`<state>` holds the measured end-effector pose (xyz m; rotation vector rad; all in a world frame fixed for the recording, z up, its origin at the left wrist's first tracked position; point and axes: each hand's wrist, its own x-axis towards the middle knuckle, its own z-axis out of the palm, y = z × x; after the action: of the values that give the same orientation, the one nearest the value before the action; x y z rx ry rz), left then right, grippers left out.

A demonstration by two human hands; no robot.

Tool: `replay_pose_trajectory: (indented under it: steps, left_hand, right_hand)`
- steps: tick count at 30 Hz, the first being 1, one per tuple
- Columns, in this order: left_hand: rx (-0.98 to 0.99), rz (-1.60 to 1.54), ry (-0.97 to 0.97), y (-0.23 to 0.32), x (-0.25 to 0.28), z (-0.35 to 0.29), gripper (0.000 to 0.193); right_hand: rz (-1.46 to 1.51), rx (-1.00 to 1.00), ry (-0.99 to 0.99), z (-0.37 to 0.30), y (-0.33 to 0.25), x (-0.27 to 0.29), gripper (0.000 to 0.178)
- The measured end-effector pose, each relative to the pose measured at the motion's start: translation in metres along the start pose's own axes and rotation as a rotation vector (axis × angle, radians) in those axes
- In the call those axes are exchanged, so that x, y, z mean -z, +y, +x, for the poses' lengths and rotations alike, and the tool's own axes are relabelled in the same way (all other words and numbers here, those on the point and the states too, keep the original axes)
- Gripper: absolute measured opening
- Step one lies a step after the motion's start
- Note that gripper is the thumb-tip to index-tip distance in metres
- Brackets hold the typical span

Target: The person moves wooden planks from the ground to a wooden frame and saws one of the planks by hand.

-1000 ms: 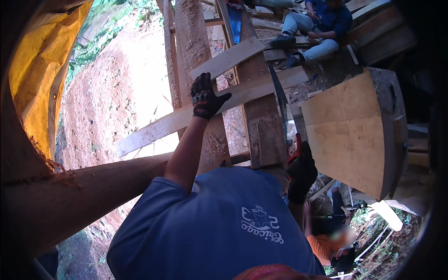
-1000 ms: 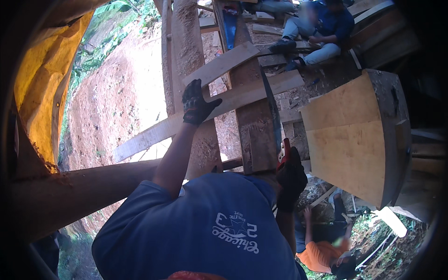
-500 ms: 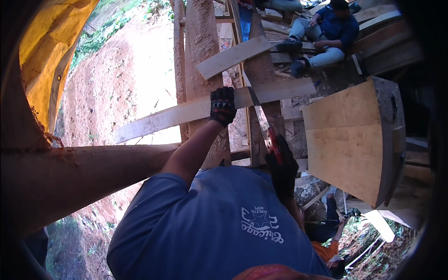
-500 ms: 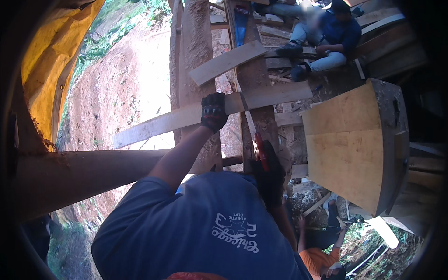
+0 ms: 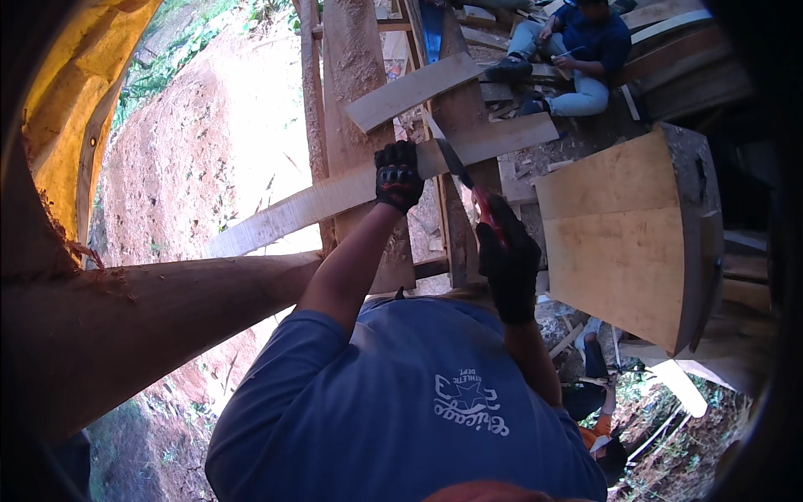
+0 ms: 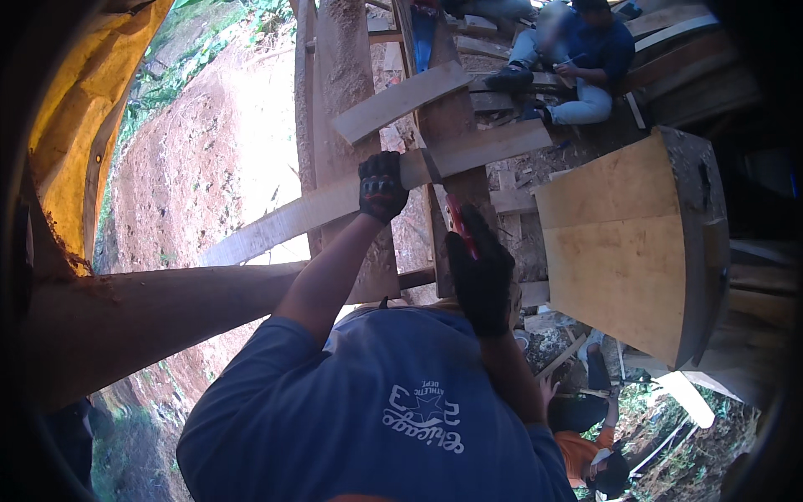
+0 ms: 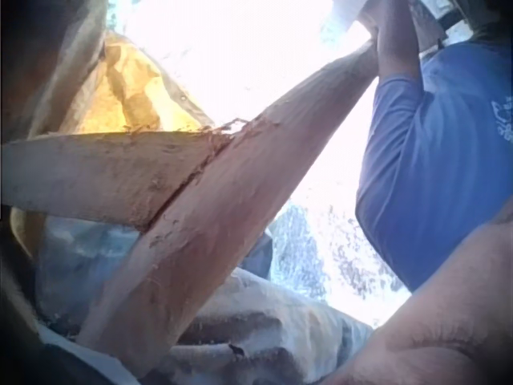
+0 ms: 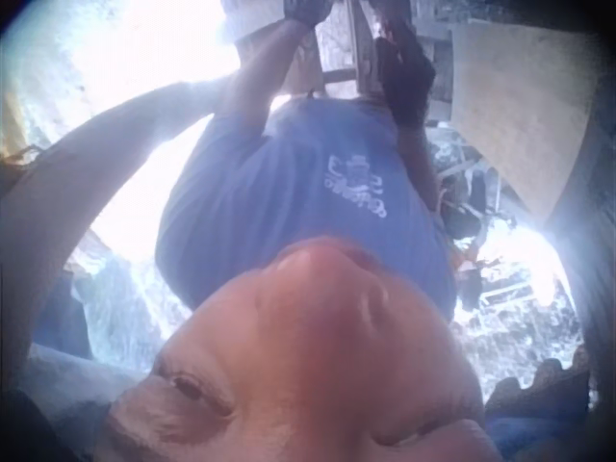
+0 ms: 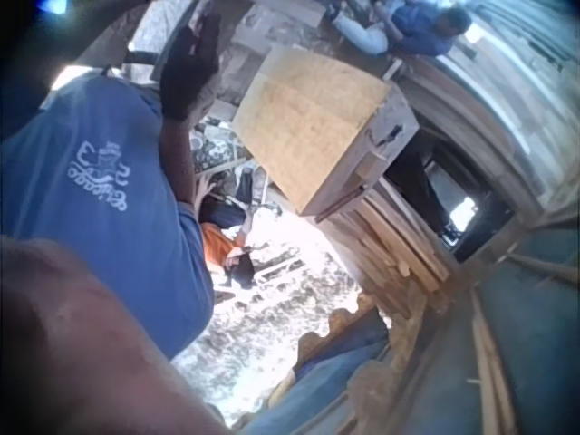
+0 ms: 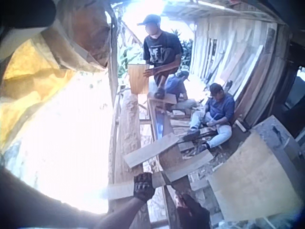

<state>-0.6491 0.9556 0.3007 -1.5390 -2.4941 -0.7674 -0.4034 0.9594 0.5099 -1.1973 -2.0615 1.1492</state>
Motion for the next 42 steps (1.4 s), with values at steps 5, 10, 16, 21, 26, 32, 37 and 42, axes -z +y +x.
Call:
replay_pose_trajectory:
  steps: [5, 10, 16, 21, 26, 32, 37, 42]
  left_hand:
    - [0.029, 0.009, -0.058, -0.003, -0.002, -0.006, 0.046]
    - [-0.015, -0.024, 0.039, -0.002, 0.000, -0.008, 0.039]
    - [-0.018, -0.010, -0.002, -0.002, -0.002, -0.004, 0.040]
    - [-0.017, 0.050, 0.004, 0.000, 0.005, -0.005, 0.043]
    - [-0.032, -0.007, 0.011, 0.004, 0.005, -0.004, 0.045]
    - [-0.016, 0.011, -0.025, 0.002, 0.009, -0.003, 0.043]
    - [-0.010, 0.032, -0.042, 0.004, 0.003, 0.000, 0.043]
    - [0.015, 0.048, -0.082, 0.003, -0.001, -0.001, 0.046]
  right_hand:
    - [-0.029, 0.069, -0.046, 0.034, 0.000, 0.002, 0.036]
    - [-0.234, 0.471, 0.012, 0.092, 0.013, -0.026, 0.025]
    - [-0.412, 0.676, 0.063, 0.125, 0.009, -0.050, 0.019]
    - [-0.161, 0.429, 0.004, 0.097, 0.039, -0.058, 0.029]
    - [0.076, 0.110, -0.055, 0.076, 0.072, -0.059, 0.045]
    - [0.034, 0.239, -0.017, 0.065, 0.080, -0.064, 0.047]
    - [0.034, 0.240, -0.022, 0.054, 0.086, -0.068, 0.048]
    - [0.058, 0.153, -0.040, 0.027, 0.091, -0.061, 0.049]
